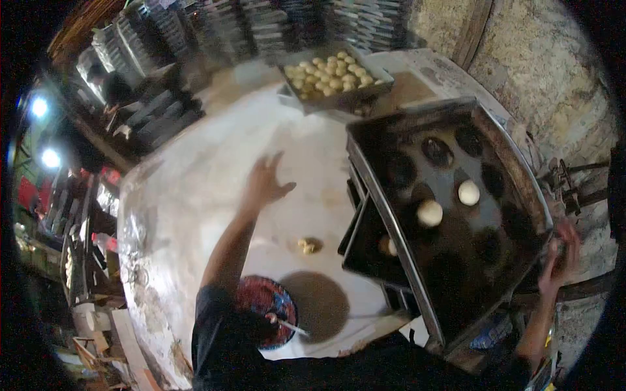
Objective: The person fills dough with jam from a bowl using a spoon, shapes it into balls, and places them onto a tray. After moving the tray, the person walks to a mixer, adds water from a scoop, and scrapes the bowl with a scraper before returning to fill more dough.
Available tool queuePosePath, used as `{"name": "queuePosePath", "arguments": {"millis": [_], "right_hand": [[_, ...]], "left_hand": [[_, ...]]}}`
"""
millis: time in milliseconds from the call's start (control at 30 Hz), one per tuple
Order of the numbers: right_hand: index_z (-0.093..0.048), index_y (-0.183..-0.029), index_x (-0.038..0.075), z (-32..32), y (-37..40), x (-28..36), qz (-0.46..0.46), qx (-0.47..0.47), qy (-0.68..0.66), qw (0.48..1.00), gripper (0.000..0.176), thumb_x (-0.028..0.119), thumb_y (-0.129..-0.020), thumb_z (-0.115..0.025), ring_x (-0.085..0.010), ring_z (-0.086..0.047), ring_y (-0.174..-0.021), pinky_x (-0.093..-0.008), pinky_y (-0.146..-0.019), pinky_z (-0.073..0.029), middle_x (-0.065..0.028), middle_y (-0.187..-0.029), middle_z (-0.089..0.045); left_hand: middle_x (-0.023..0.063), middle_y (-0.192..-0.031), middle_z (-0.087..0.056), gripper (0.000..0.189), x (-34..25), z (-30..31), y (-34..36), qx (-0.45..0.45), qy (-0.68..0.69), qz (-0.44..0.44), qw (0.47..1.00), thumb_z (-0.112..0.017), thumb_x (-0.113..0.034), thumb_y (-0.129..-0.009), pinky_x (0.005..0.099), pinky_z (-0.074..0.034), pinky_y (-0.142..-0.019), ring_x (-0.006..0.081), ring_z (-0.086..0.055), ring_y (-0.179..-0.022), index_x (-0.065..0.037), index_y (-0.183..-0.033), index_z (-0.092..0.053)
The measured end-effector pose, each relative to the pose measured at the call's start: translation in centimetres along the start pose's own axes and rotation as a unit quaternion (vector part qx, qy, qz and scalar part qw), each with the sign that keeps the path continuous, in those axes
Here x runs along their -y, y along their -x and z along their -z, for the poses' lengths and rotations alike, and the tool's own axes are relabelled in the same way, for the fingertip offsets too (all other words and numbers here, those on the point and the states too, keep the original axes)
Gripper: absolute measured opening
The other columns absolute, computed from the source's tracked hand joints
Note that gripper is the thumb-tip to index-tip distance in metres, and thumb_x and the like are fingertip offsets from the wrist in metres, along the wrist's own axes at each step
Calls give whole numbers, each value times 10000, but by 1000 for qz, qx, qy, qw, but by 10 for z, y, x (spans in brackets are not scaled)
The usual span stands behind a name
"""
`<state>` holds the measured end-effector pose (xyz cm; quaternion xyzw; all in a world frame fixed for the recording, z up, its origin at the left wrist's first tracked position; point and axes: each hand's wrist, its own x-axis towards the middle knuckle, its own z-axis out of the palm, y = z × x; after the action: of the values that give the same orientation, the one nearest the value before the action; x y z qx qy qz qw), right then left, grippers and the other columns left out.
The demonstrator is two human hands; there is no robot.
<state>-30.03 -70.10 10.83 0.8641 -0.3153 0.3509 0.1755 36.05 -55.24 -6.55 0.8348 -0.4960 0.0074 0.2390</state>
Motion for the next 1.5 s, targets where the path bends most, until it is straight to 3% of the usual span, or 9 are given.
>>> {"name": "queuePosePath", "arguments": {"millis": [100, 167, 233, 533, 667, 800, 967, 1233, 1500], "right_hand": [[-471, -1318, -14, 19, 113, -69, -55, 42, 238, 969, 408, 214, -980, -472, -302, -467, -1238, -375, -906, -501, -208, -1373, -437], [-473, -1326, 0, 49, 295, -229, -445, -19, -467, 764, 470, 275, -949, -532, -270, -571, -1105, -390, -840, -519, -193, -1275, -530], [-477, -1318, 3, 62, 254, -135, -431, 147, 116, 883, 464, 277, -948, -533, -267, -571, -1089, -388, -832, -519, -189, -1260, -534], [-496, -1282, 15, 35, 232, -83, -481, 163, 125, 852, 434, 283, -944, -537, -254, -573, -1015, -380, -796, -522, -172, -1195, -551], [-504, -1267, 21, 25, 226, -83, -478, 180, 113, 852, 421, 286, -942, -539, -249, -573, -983, -377, -780, -523, -165, -1166, -558], [-512, -1251, 26, 16, 221, -87, -469, 184, 107, 857, 408, 289, -940, -540, -243, -574, -950, -373, -764, -524, -158, -1137, -566], [-522, -1231, 33, 4, 216, -89, -454, 190, 100, 865, 393, 293, -937, -543, -236, -575, -910, -369, -744, -526, -149, -1100, -575], [-539, -1200, 44, -17, 209, -98, -435, 182, 63, 879, 368, 299, -934, -546, -224, -577, -844, -362, -712, -528, -134, -1042, -590], [-555, -1168, 56, -44, 205, -144, -372, 168, 21, 913, 345, 305, -930, -550, -213, -578, -779, -355, -680, -530, -119, -984, -605]], "left_hand": [[290, -1406, -321, 948, 5, -39, -99, -1, -137, -71, 988, -741, -502, -676, 480, -247, -1117, 458, -244, -1342, -165, -1444, -299], [278, -1442, -261, 935, -6, -58, -157, -14, -155, -35, 987, -733, -503, -675, 507, -236, -1115, 462, -214, -1352, -182, -1442, -305], [264, -1455, -234, 919, -5, -78, -206, -25, -160, -18, 987, -697, -552, -692, 539, -214, -1111, 461, -196, -1356, -187, -1441, -310], [220, -1434, -281, 813, -13, -67, -230, 1, -236, -15, 972, -523, -721, -752, 633, -221, -1060, 452, -285, -1313, -142, -1321, -505], [200, -1293, -484, 804, 26, -106, -236, -92, 52, 281, 954, -592, -576, -804, 499, -412, -984, 410, -507, -1140, 8, -1336, -442], [147, -1039, -578, 480, 76, -205, -255, -86, 745, 282, 598, -442, -409, -941, 443, -450, -698, 265, -536, -887, 6, -1162, -535], [146, -1019, -579, 415, 9, -140, -200, -114, 598, 346, 714, -474, -348, -908, 402, -484, -631, 249, -562, -794, -6, -1138, -527], [149, -1174, -581, 491, 45, -28, -140, -148, 754, 141, 624, -542, -351, -882, 456, -532, -856, 317, -602, -1038, -31, -1252, -492], [124, -1153, -594, 461, 29, 169, 113, -287, 677, 305, 606, -492, -375, -866, 462, -514, -899, 299, -594, -1052, -73, -1213, -524]]}}
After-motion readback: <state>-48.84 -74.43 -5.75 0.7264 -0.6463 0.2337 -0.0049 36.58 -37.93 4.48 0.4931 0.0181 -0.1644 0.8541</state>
